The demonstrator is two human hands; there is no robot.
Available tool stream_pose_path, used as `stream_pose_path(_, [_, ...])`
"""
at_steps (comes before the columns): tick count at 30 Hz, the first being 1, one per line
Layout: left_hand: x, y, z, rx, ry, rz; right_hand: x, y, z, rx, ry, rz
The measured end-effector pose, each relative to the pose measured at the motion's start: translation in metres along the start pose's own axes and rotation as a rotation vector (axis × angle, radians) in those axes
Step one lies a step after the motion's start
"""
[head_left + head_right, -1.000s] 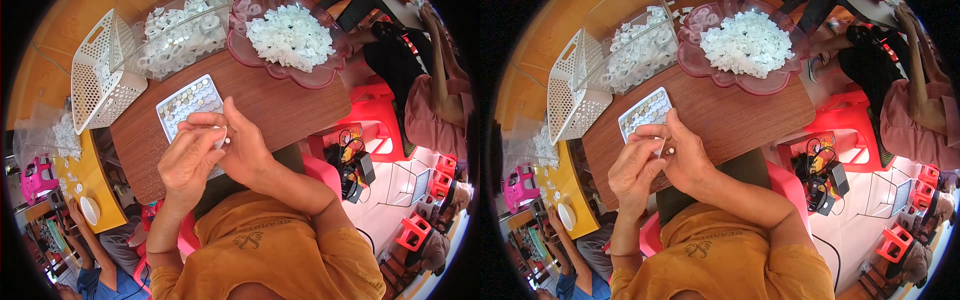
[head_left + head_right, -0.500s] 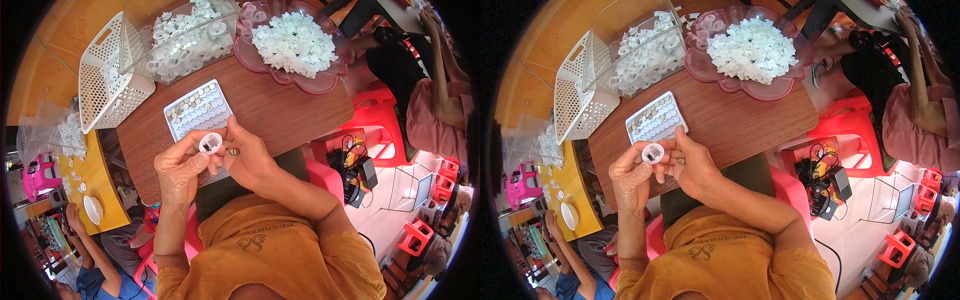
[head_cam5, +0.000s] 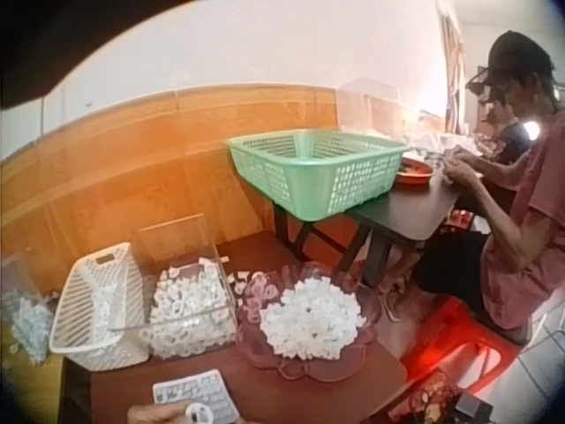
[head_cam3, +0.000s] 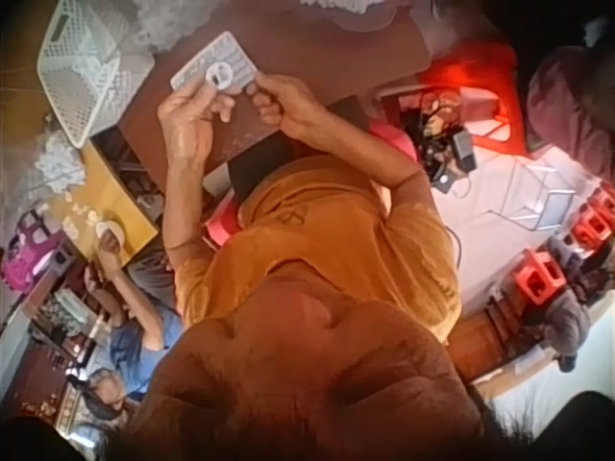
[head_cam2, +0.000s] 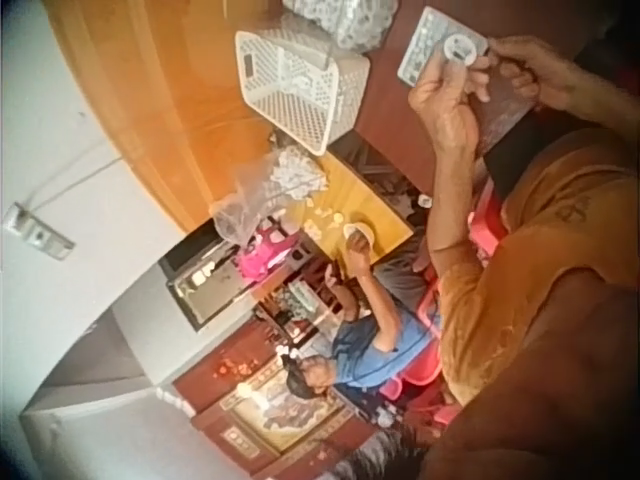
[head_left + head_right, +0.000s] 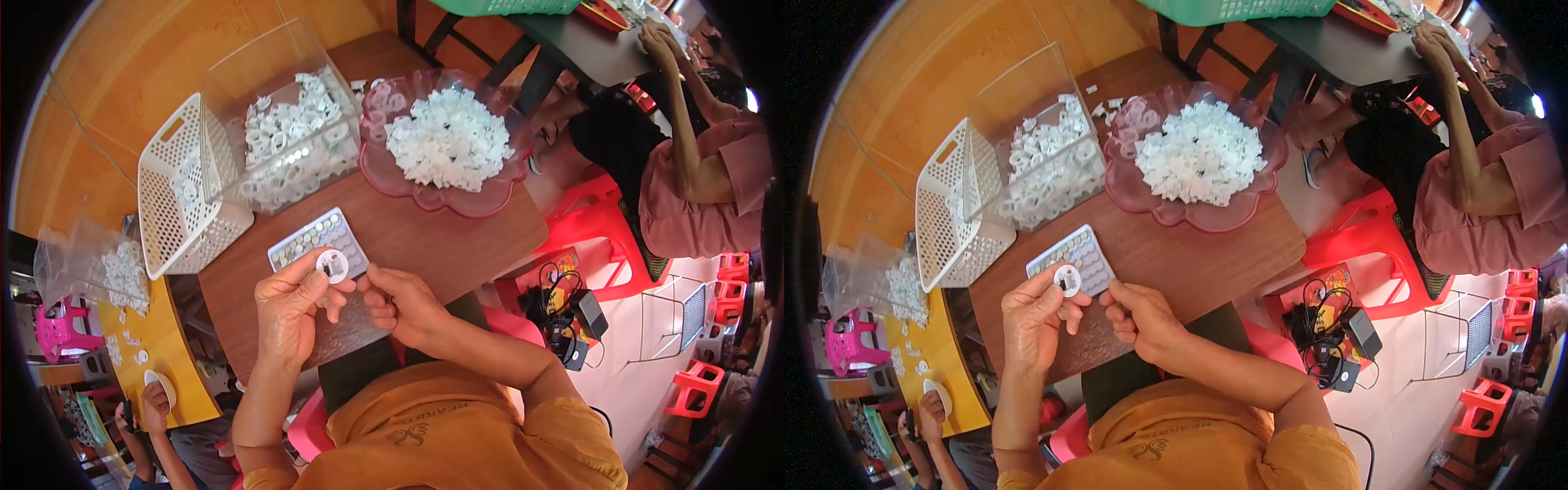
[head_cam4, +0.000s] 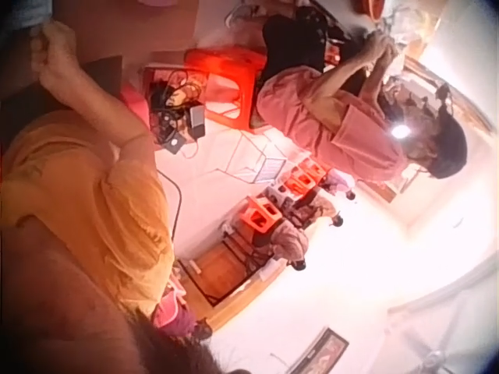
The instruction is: The person assembles small plastic components with metal parts by hand, taking plastic housings and metal contacts from component trays and a plastic container and fitting them together.
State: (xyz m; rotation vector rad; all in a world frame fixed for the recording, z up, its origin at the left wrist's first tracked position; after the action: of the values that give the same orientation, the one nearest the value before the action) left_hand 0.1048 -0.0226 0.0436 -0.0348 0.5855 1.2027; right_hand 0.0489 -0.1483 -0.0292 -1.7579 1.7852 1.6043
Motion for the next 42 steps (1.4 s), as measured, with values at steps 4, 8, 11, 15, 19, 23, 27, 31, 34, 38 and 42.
stream_pose_path(4, [-0.048,-0.025,0.040,-0.113,-0.214,-0.109,0.008,0.001,-0.003,-0.024,0.000,-0.105])
stream_pose_path(8, [-0.102,-0.086,0.089,-0.444,-0.782,-0.151,0.008,0.000,-0.006,-0.064,-0.007,-0.142])
stream_pose_path(11, [-0.130,-0.158,0.110,-0.757,-1.286,-0.225,0.011,-0.002,-0.006,-0.047,-0.041,-0.211])
stream_pose_path(15, [-0.147,-0.220,0.106,-0.957,-1.844,-0.226,0.011,-0.001,-0.005,-0.096,-0.078,-0.272])
stream_pose_path(19, [-0.153,-0.256,0.081,-0.840,-2.243,-0.332,0.014,0.000,-0.006,-0.109,-0.079,-0.248])
stream_pose_path(23, [-0.141,-0.272,0.068,-0.800,-2.302,-0.412,0.015,-0.001,-0.006,-0.125,-0.076,-0.240])
stream_pose_path(27, [-0.147,-0.259,0.079,-0.876,-2.317,-0.312,0.012,-0.001,-0.010,-0.100,-0.050,-0.237])
stream_pose_path(31, [-0.144,-0.194,0.103,-1.459,-1.742,-0.351,0.009,0.001,-0.014,-0.093,-0.042,-0.220])
stream_pose_path(34, [-0.119,-0.122,0.114,-1.449,-1.619,-0.273,0.005,0.003,-0.010,-0.107,-0.027,-0.240])
stream_pose_path(38, [-0.065,-0.050,0.108,-1.327,-1.443,-0.110,0.008,0.005,-0.015,-0.057,0.047,-0.154])
stream_pose_path(42, [0.010,0.005,0.080,-0.945,-1.373,0.103,-0.005,0.007,-0.020,-0.002,0.180,-0.086])
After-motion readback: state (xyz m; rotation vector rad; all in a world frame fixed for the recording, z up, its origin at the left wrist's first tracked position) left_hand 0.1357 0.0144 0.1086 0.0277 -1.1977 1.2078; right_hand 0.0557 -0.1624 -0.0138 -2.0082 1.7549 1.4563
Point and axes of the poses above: each hand's wrist, its own y-axis away from the middle knuckle, its own x-axis out of the back of the hand, z = x × y, the point moved 4 cm from there along -y, towards the middle knuckle, and after that the axes turned 5 degrees about y, right-handed, at the moved point
